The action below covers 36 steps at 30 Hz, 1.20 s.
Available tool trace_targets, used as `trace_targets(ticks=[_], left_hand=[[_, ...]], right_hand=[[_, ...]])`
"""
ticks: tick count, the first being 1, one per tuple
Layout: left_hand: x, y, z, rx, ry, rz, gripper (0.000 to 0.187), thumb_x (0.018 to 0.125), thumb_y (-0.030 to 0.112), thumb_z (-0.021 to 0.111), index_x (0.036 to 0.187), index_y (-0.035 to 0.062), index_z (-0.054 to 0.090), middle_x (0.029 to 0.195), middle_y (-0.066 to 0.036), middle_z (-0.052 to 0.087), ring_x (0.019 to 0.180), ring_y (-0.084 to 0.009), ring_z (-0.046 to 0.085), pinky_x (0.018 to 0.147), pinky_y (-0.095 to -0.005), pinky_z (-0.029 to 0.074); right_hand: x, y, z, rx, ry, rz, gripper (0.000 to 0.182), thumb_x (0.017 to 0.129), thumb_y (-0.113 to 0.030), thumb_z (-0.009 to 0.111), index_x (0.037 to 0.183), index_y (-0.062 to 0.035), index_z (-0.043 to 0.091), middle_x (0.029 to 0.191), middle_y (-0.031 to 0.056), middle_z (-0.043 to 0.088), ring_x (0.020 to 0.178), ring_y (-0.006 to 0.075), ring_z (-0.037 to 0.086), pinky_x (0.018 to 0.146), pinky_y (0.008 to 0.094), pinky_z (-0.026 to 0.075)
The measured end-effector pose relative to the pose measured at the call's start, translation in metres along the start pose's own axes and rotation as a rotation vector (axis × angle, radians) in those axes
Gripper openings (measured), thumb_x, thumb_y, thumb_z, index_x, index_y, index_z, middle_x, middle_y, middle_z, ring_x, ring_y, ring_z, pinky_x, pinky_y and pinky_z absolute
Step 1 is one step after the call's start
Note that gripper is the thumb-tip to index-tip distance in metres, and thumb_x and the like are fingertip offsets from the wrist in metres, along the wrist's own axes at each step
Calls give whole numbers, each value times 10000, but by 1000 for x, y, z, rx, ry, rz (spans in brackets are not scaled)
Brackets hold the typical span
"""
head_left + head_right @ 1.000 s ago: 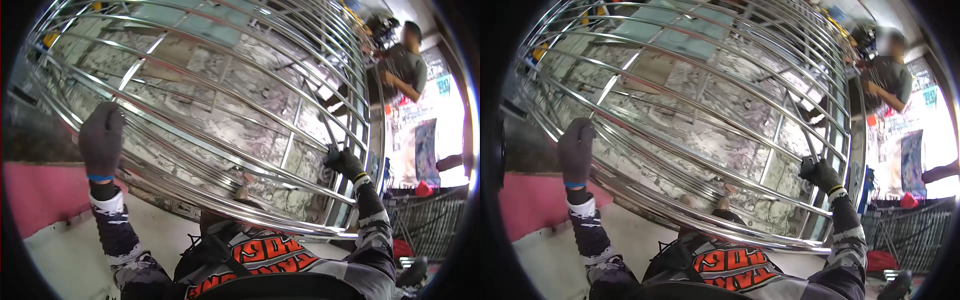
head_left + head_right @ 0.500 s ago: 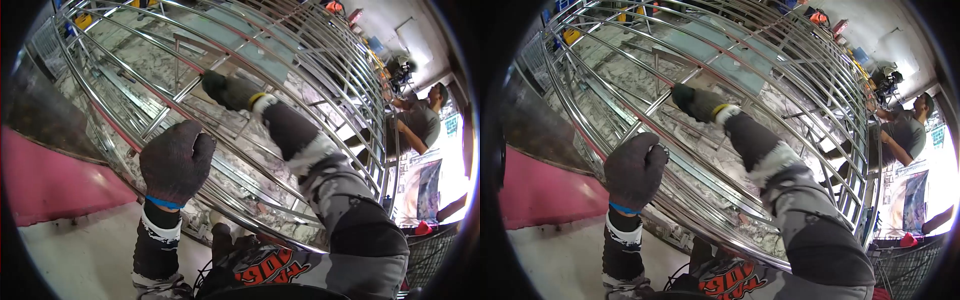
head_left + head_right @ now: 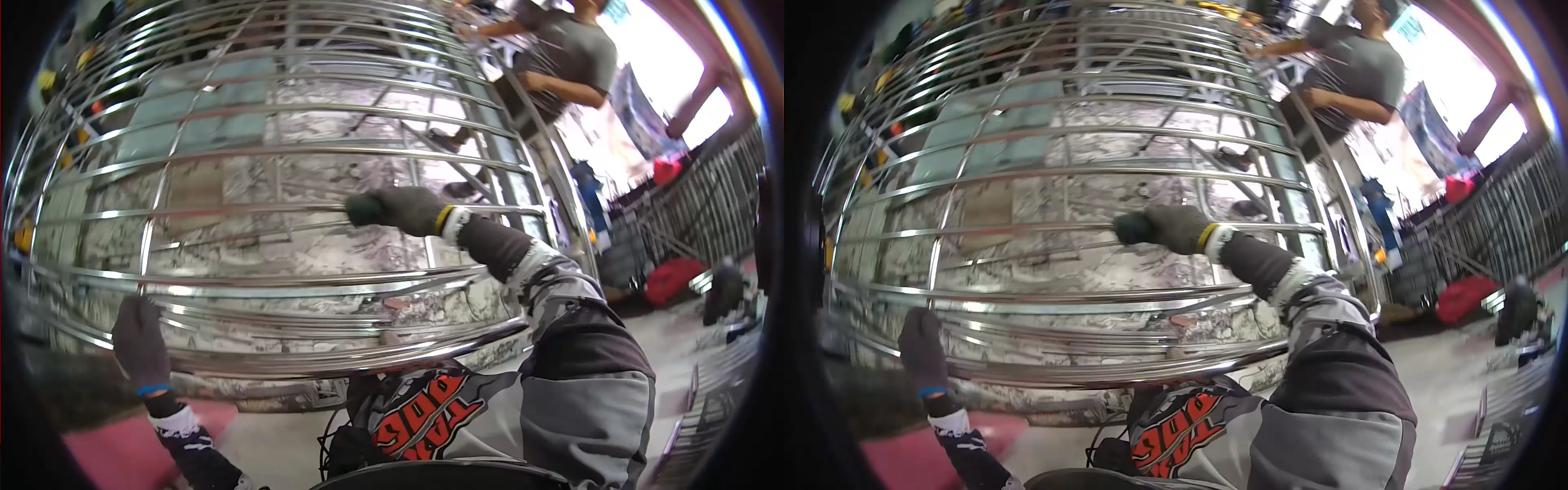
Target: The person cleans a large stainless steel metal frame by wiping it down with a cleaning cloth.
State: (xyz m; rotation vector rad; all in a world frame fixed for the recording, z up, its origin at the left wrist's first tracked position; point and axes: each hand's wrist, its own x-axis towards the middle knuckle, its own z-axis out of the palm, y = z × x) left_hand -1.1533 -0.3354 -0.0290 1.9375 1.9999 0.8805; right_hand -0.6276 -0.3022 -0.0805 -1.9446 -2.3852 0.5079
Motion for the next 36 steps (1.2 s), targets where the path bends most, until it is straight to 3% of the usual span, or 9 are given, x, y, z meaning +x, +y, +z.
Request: trace_targets(ticks=[5,8,11,15,17,19,21,29,36], left_hand=[[7,-32,5,53,68,90,271,995,242,514,930,5,630,779,-96,618,707,-245,557,701,-403,462],[7,-27,3,92,61,7,273,994,247,504,900,9,600,775,-120,590,709,-266,528,710,-421,451],[14,-47,4,169,35,44,291,993,258,493,874,9,587,763,-129,572,702,-278,518,709,-429,444],[17,-63,5,223,93,60,317,991,271,481,846,3,568,743,-132,548,696,-283,506,704,-434,435],[19,-71,2,144,67,-26,332,990,280,474,821,3,548,735,-134,536,686,-282,485,692,-445,423],[16,-62,1,175,88,-39,331,986,281,479,803,9,530,721,-120,500,679,-253,450,678,-432,411],[13,-56,0,158,111,9,328,984,279,486,796,13,519,713,-94,467,680,-217,422,666,-416,396],[1,-32,-8,185,118,-136,313,1001,279,529,1005,-7,656,831,-97,626,783,-183,524,751,-367,460],[-13,-10,-3,-63,206,-239,296,961,248,586,1046,-16,689,853,-67,690,784,-174,621,741,-348,506]], right_hand=[[-137,155,-17,-214,98,151,242,935,-220,655,1111,-54,646,1036,205,701,1089,382,666,932,475,532],[-152,230,-7,137,201,141,299,947,-233,664,1223,-117,668,1136,183,701,1114,377,652,977,431,520],[-156,286,-32,997,474,193,283,977,-147,619,1239,-48,656,1108,57,706,999,172,648,912,334,534],[-153,341,-108,1293,448,63,398,903,-47,623,1301,-27,625,1122,54,696,1040,170,648,926,319,525],[-142,352,-107,710,491,172,424,900,-124,610,1316,-41,613,1206,109,694,1093,250,675,959,371,524],[-133,310,-99,-314,232,374,425,902,-208,569,1299,-66,622,1275,174,659,1133,354,667,990,423,513],[-125,304,-79,-571,109,373,409,871,-268,585,1227,-93,678,1262,207,636,1122,378,661,929,488,528],[-122,374,-68,-382,133,320,298,848,-258,668,1087,-96,743,949,177,735,914,403,710,846,483,560],[-71,263,-87,-392,21,92,219,850,-260,670,994,-116,751,985,183,681,913,387,687,810,478,561]])
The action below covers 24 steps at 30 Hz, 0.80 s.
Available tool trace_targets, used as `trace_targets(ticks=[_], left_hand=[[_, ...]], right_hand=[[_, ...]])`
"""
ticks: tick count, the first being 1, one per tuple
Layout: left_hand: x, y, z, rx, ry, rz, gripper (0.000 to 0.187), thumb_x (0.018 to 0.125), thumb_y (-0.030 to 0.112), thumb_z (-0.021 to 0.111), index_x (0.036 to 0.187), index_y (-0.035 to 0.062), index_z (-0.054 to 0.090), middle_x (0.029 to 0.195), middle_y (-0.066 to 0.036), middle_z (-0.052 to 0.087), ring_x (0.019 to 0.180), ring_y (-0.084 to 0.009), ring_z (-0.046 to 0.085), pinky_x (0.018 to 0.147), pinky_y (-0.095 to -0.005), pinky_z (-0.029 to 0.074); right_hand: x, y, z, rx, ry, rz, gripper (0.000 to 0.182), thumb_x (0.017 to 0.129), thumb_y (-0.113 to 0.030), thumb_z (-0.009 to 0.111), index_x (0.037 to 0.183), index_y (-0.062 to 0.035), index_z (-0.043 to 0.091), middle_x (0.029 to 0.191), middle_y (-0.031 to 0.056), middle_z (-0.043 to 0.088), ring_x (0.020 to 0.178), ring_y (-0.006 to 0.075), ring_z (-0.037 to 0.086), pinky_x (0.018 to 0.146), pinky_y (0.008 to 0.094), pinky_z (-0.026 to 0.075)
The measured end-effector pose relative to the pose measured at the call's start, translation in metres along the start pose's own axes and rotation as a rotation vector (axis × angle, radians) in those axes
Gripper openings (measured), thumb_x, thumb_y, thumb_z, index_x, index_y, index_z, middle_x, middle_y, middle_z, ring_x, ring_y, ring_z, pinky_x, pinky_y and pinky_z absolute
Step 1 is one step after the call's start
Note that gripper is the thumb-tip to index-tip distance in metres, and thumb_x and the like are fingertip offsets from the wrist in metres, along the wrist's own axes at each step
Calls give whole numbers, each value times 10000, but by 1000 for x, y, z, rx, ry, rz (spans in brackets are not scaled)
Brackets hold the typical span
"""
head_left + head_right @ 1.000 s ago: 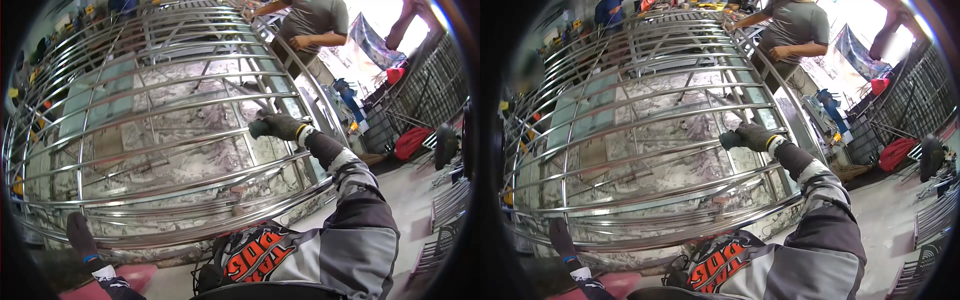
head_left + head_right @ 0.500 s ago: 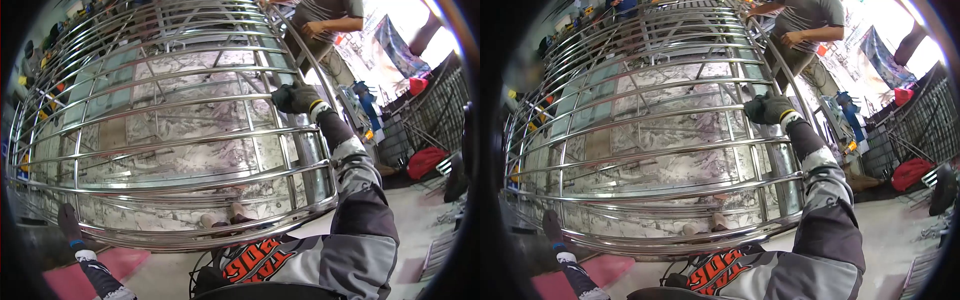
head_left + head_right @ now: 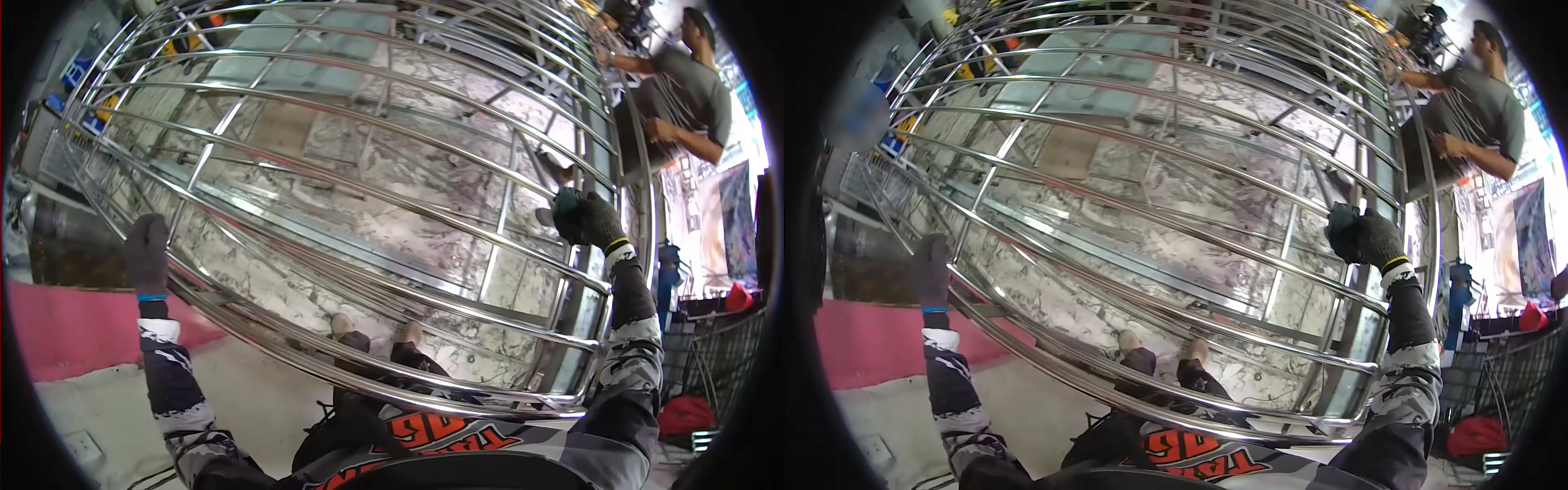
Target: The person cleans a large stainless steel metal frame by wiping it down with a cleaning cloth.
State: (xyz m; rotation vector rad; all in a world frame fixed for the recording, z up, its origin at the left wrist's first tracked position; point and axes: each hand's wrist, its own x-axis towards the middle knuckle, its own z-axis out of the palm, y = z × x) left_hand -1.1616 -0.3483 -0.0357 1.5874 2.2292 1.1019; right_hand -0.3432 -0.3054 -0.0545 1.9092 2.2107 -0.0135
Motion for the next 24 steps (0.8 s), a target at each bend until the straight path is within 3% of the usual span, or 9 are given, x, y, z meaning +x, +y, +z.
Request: trace_targets(ticks=[5,8,9,11,12,14,17,21,24], left_hand=[[-16,47,0,210,-105,223,218,920,190,564,979,46,717,800,-136,708,766,-293,704,728,-380,536],[-17,51,3,148,-169,180,227,895,207,590,966,42,728,769,-141,706,721,-319,706,708,-411,548],[-18,58,0,163,-193,138,229,880,210,607,961,34,729,753,-143,701,699,-325,703,698,-417,550],[-21,53,0,85,-169,171,209,862,125,597,987,8,717,804,-166,712,689,-306,695,660,-400,539],[-18,59,-5,55,-174,217,216,834,105,630,1001,8,726,792,-160,710,646,-305,676,646,-401,538],[-15,48,-4,40,-167,269,210,823,104,644,991,8,726,786,-156,707,626,-298,663,640,-398,536],[-9,42,-9,64,-190,350,211,795,99,681,983,13,722,761,-140,692,583,-263,628,609,-391,522],[-6,34,-4,94,-168,363,225,797,101,695,1008,27,715,728,-116,672,558,-253,602,599,-395,511],[-4,41,-7,130,-154,301,179,819,117,690,967,17,703,757,-135,682,605,-293,633,635,-408,518]], right_hand=[[96,-106,-5,-28,93,-155,169,846,-201,639,842,-50,715,941,175,651,876,355,682,775,456,571],[153,-213,-38,-62,118,-165,190,854,-216,637,872,-52,730,1020,163,671,883,349,690,751,427,579],[185,-239,-31,-51,300,-307,267,905,-256,598,877,-37,748,957,198,683,863,358,711,725,473,583],[225,-336,-73,8,143,-283,257,891,-193,598,779,-8,737,882,216,711,827,391,712,720,473,588],[259,-374,-71,148,-64,-154,265,914,-222,590,883,-2,734,948,250,717,885,418,713,757,487,583],[291,-445,-73,341,160,-143,435,960,-370,578,1142,19,650,992,278,717,976,455,707,864,519,556],[338,-526,-115,465,-15,-163,452,919,-457,635,1062,-34,704,946,249,736,956,426,714,838,486,561],[389,-603,-115,502,257,-291,381,932,-401,650,1087,-56,696,1071,232,730,1060,424,684,905,497,534],[389,-586,-94,495,234,-256,393,930,-388,659,1155,-65,666,1118,221,724,1083,412,678,914,493,535]])
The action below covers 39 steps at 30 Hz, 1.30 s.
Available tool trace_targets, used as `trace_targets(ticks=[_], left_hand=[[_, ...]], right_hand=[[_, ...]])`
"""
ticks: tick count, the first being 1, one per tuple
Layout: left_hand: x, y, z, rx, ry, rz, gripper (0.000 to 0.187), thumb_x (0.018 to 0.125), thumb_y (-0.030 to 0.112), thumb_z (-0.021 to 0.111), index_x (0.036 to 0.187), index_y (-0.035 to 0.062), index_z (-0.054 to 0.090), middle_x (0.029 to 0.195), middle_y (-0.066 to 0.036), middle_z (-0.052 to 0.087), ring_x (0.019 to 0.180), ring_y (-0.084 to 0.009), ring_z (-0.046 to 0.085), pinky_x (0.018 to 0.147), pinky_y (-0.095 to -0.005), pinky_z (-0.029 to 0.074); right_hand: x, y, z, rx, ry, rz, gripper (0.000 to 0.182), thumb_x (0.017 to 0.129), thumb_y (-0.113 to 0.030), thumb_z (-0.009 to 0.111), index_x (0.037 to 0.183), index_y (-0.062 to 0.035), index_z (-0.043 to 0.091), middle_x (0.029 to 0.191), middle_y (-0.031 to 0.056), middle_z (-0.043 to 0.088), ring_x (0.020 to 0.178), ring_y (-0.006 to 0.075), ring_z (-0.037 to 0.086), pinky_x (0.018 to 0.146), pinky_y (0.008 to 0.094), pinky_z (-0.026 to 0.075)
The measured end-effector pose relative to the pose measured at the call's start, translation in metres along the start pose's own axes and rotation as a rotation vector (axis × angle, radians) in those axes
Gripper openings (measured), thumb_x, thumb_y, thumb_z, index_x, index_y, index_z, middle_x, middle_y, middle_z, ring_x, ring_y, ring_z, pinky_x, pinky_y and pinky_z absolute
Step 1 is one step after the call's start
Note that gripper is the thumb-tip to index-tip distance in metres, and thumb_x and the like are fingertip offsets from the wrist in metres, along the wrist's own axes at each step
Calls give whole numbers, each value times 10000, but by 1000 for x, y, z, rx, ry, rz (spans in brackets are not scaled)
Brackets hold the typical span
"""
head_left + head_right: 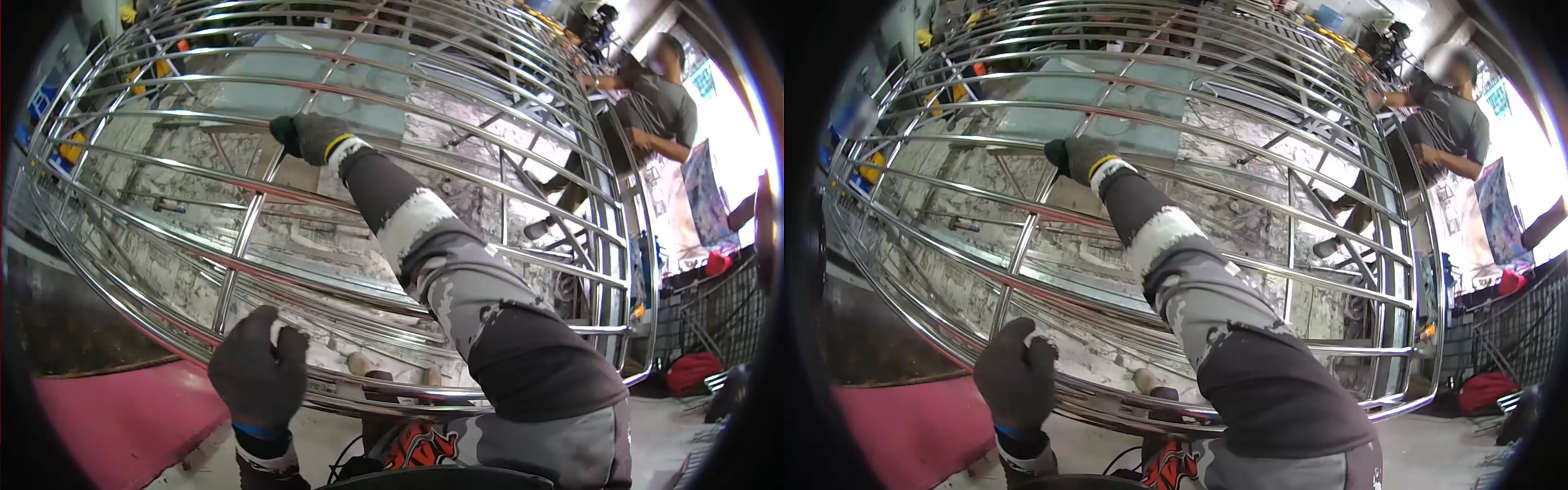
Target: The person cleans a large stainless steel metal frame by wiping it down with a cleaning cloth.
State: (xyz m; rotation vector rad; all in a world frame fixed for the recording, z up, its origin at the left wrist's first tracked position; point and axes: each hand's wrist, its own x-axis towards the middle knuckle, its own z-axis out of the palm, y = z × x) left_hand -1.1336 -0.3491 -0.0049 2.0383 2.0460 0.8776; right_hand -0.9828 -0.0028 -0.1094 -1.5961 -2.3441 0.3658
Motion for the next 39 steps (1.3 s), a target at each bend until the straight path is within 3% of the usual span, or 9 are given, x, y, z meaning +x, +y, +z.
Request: trace_targets(ticks=[7,10,17,24,30,31,36,37,39], left_hand=[[8,-25,-4,-60,-209,-115,212,921,213,561,975,36,664,864,-208,676,830,-424,639,754,-460,498],[10,-44,7,24,-123,-78,186,969,171,532,978,9,623,799,-106,632,711,-241,616,683,-401,487],[28,-108,17,6,-112,-98,237,974,220,515,869,13,562,718,-53,478,634,-189,424,611,-382,386],[28,-115,11,125,-54,-88,317,958,287,516,873,-13,573,755,-101,539,711,-240,488,694,-423,422],[24,-113,6,113,-1,-173,346,965,307,505,879,-19,583,784,-146,576,728,-292,509,727,-445,433],[23,-111,5,95,18,-203,357,969,314,501,886,-22,584,785,-155,575,730,-299,511,733,-447,436],[25,-80,-4,187,-2,-254,385,982,330,487,922,-34,597,802,-168,587,750,-315,530,753,-447,444],[24,-81,-3,196,18,-247,385,982,329,487,938,-34,606,819,-173,601,762,-323,540,760,-446,447],[19,-82,0,215,44,-261,386,983,329,488,954,-34,616,836,-178,615,774,-332,550,767,-445,450]], right_hand=[[-161,152,-58,-151,114,-22,312,926,-305,678,1162,-102,656,1114,163,707,1080,378,681,907,489,549],[-261,219,-111,-195,130,73,300,930,-290,673,1168,-108,651,1084,154,701,1072,369,682,906,492,546],[-492,386,-226,-386,74,406,541,885,-510,702,1238,-105,642,1166,168,656,1096,375,643,998,466,485],[-513,429,-259,-354,-54,359,320,934,-348,639,1182,-148,664,1205,177,626,1151,393,623,965,484,516],[-501,515,-300,-90,818,249,234,972,-112,590,1173,-61,699,975,191,706,947,389,681,927,449,514],[-490,536,-310,107,769,246,243,994,-161,575,1181,-64,695,1023,212,701,974,403,670,927,460,504],[-451,512,-286,-405,-92,675,444,953,-348,607,1332,-117,617,1375,216,587,1265,422,575,1060,527,447],[-451,529,-251,-506,140,633,478,935,-392,623,1346,-149,600,1342,202,607,1308,402,553,1084,530,429],[-438,512,-263,-380,8,649,446,946,-393,612,1320,-151,616,1345,204,604,1279,403,570,1080,529,433]])
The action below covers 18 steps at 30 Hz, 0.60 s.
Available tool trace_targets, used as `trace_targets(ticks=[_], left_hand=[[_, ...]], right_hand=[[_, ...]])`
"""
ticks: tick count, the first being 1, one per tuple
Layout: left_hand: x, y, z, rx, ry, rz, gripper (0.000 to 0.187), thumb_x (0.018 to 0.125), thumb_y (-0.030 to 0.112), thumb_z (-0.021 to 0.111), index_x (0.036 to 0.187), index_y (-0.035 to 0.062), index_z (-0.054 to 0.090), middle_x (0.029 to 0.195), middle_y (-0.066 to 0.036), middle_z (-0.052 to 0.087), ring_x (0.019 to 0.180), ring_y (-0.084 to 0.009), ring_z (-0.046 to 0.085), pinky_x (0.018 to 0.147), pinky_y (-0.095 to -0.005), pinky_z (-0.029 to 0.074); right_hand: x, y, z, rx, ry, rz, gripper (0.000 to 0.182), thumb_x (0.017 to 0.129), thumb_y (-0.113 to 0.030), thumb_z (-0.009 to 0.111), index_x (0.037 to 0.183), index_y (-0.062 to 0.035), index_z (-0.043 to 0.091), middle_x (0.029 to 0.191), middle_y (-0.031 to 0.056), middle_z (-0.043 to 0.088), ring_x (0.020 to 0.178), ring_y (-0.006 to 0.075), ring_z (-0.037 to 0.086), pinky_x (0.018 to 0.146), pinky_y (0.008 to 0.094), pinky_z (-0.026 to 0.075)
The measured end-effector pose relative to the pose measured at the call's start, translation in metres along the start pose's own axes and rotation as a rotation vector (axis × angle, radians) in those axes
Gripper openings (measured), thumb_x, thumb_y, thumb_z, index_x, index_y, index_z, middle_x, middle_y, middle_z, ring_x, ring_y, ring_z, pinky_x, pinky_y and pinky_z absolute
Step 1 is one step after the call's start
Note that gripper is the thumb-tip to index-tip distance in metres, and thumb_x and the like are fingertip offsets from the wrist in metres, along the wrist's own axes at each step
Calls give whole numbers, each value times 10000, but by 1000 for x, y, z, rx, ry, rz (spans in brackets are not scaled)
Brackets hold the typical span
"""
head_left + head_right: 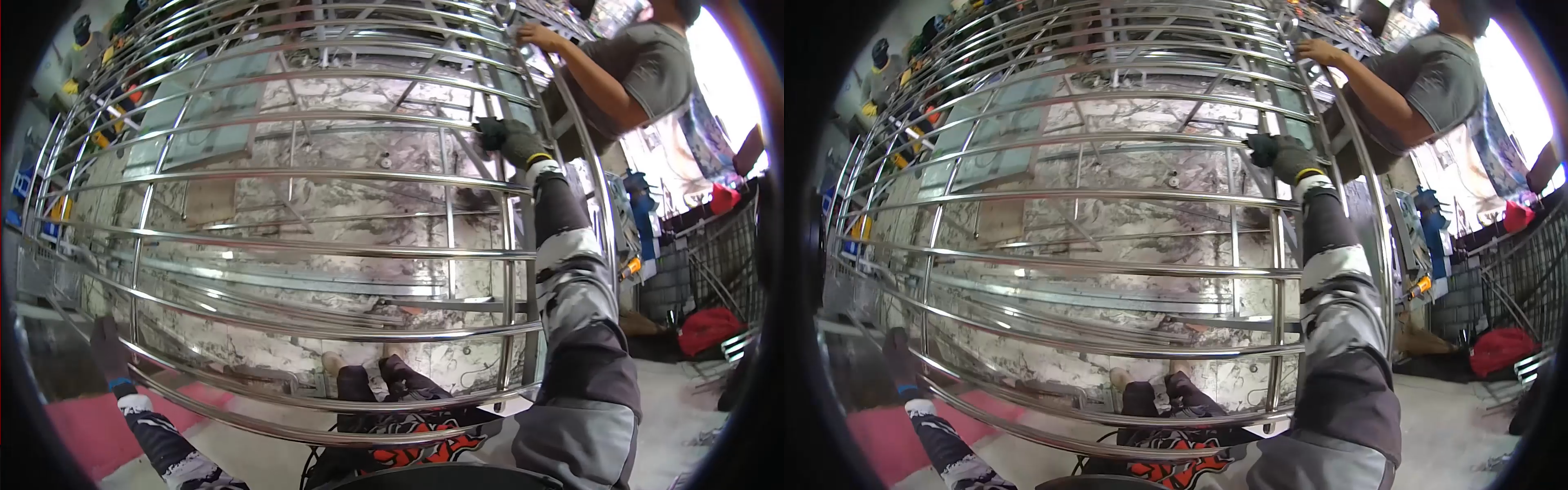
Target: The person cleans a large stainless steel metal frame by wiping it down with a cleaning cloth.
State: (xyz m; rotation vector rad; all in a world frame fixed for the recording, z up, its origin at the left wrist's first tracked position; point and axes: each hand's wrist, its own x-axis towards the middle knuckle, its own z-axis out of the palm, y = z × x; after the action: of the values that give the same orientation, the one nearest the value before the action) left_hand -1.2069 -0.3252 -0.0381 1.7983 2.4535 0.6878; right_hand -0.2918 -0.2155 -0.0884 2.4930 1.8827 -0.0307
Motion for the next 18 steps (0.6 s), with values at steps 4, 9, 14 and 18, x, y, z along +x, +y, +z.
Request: trace_targets(ticks=[4,9,14,18], left_hand=[[-11,21,-7,-1,37,-16,340,971,290,525,997,-23,656,845,-142,659,781,-261,591,753,-410,467],[-29,55,-11,-154,60,-71,292,956,241,560,1023,-13,687,804,-78,661,737,-172,600,697,-351,483],[-42,67,-14,-205,45,-12,220,944,158,574,1020,-4,703,793,-82,671,706,-162,611,675,-347,500],[-57,78,-14,-104,48,263,165,891,84,630,1010,38,734,842,-134,717,772,-295,713,702,-390,550]], right_hand=[[7,-5,0,220,-4,-4,414,879,-411,734,1168,-115,701,1141,220,684,1116,403,646,949,475,504],[18,-54,21,-48,61,26,540,911,-368,663,1393,-158,543,1374,187,570,1287,389,563,1066,554,433],[48,-162,26,-174,35,-10,392,917,-327,649,1257,-144,583,1268,163,640,1174,397,618,974,560,478],[64,-235,23,-124,24,-56,271,937,-211,603,1193,-121,598,1154,180,689,1096,375,674,924,552,514]])
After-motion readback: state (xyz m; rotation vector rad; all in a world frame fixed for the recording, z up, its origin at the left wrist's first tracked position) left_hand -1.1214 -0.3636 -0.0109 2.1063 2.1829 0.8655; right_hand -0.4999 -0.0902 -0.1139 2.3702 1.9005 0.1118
